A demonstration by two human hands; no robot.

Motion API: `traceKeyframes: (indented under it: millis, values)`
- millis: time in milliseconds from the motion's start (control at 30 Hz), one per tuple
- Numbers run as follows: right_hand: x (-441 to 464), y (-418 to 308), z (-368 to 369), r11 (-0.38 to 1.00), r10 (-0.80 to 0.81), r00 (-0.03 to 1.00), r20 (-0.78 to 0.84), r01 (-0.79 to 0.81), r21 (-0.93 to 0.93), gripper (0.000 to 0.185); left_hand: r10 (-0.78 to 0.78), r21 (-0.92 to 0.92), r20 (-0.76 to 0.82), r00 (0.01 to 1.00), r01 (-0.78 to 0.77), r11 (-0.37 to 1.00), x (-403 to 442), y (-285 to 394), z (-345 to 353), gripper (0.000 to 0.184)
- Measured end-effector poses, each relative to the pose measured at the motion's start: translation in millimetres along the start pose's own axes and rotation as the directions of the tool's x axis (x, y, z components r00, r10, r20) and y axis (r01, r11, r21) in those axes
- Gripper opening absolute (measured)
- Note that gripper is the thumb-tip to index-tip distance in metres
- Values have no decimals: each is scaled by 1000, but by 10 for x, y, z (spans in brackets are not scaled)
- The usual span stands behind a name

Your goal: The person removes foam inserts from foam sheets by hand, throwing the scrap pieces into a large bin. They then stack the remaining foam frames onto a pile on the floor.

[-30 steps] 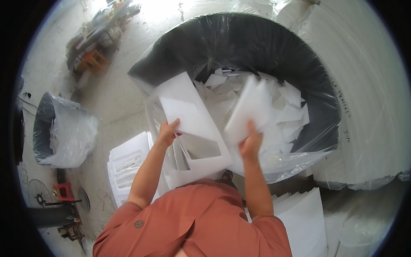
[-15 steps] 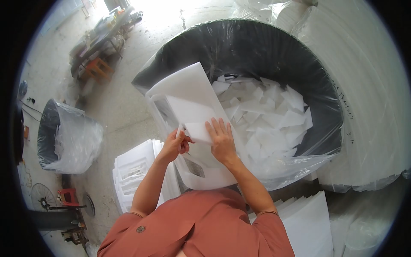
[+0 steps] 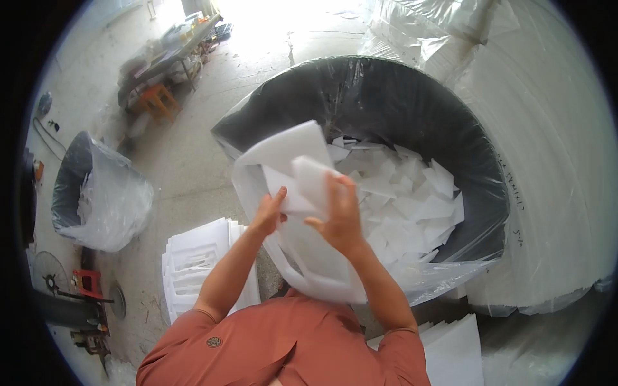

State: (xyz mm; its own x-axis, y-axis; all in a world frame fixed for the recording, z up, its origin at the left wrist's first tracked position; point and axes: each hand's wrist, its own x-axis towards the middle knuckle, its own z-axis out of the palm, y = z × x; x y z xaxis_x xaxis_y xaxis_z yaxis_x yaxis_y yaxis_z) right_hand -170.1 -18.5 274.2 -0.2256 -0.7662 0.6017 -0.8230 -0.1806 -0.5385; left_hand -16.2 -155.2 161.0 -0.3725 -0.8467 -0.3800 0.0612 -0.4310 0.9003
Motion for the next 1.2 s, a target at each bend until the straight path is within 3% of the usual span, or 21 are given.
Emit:
traceKeyframes:
  millis: [67, 100, 133, 233, 367, 500, 600, 700, 733, 767, 800, 833, 867, 900, 933, 1000, 1033, 1067, 1133, 1167, 1200]
  values:
    - [-99, 88, 212, 974, -41, 991, 125, 68, -214, 70, -35, 20, 112, 993, 32, 999, -138, -186, 145, 61]
    - [-149, 195, 325, 942, -52, 980, 190, 111, -316, 72, 35, 64, 173, 984, -47, 997, -339, -67, 188, 60]
    - [-198, 355, 415, 935, -79, 988, 130, 119, -334, 74, 106, 96, 233, 967, -131, 987, -527, 84, 240, 60]
    - [-235, 581, 458, 932, -147, 988, 41, 153, -330, 75, -73, 158, 425, 902, 5, 987, -622, 107, -47, 58]
    - [-263, 539, 463, 964, -189, 975, 119, 207, -165, 70, 5, -218, 97, 995, 16, 976, -452, 142, -108, 48]
    - [-300, 354, 371, 977, -213, 943, 256, 207, 50, 63, 68, -269, -77, 995, -86, 959, -48, 230, -275, 42]
    - [-273, 320, 178, 990, -83, 943, 324, 40, 137, 59, 54, -340, -169, 984, -109, 934, 110, 120, -358, 42]
    - [-273, 577, -119, 764, 253, 875, 412, -442, 469, 46, -81, -479, -232, 969, -41, 877, 307, -77, -553, 42]
    - [-163, 582, -293, 790, 325, 890, 319, -441, 426, 41, -79, -463, -207, 975, -27, 886, 266, -23, -553, 45]
    - [-192, 846, -258, 559, 517, 829, 213, -515, 650, 48, -77, -446, -181, 981, -12, 895, 213, 22, -556, 47]
    - [-54, 899, -329, 314, 643, 751, 152, -439, 842, 57, -78, -424, -153, 985, 6, 905, 141, 75, -542, 50]
    - [90, 1012, -390, 450, 651, 752, 101, -490, 747, 78, -87, -397, -181, 980, 8, 918, 84, 101, -486, 53]
    - [28, 1045, -336, 707, 602, 792, -98, -472, 526, 86, -92, -369, -207, 974, 10, 929, 35, 121, -384, 55]
    - [-48, 1087, -240, 872, 483, 833, -268, -432, 231, 93, -93, -341, -232, 968, 8, 940, 1, 151, -280, 58]
    - [25, 978, -185, 926, 301, 871, -389, -365, -101, 100, -66, -297, -215, 974, -1, 955, -4, 187, -198, 59]
    - [-38, 403, -168, 975, -82, 996, -37, 73, -212, 116, -51, -211, -185, 981, 10, 977, -147, 83, -43, 62]
    - [-56, 54, -87, 942, -70, 987, 147, 114, -315, 111, 18, -126, -145, 989, -37, 991, -282, 95, 91, 59]
    - [-53, -137, -30, 898, -41, 947, 318, 174, -404, 106, -19, -150, -18, 1000, 16, 989, -399, 106, 165, 58]
    - [-211, 364, 362, 786, -137, 966, 218, 240, -570, 94, -65, -183, 232, 971, 109, 977, -555, 119, 253, 57]
    - [-242, 535, 507, 717, -201, 963, 180, 270, -642, 88, -83, -121, 213, 974, 110, 986, -581, 61, 259, 60]
    - [-224, 550, 449, 837, -164, 962, 218, 252, -486, 80, -67, -98, 167, 984, 85, 992, -567, 83, 220, 59]
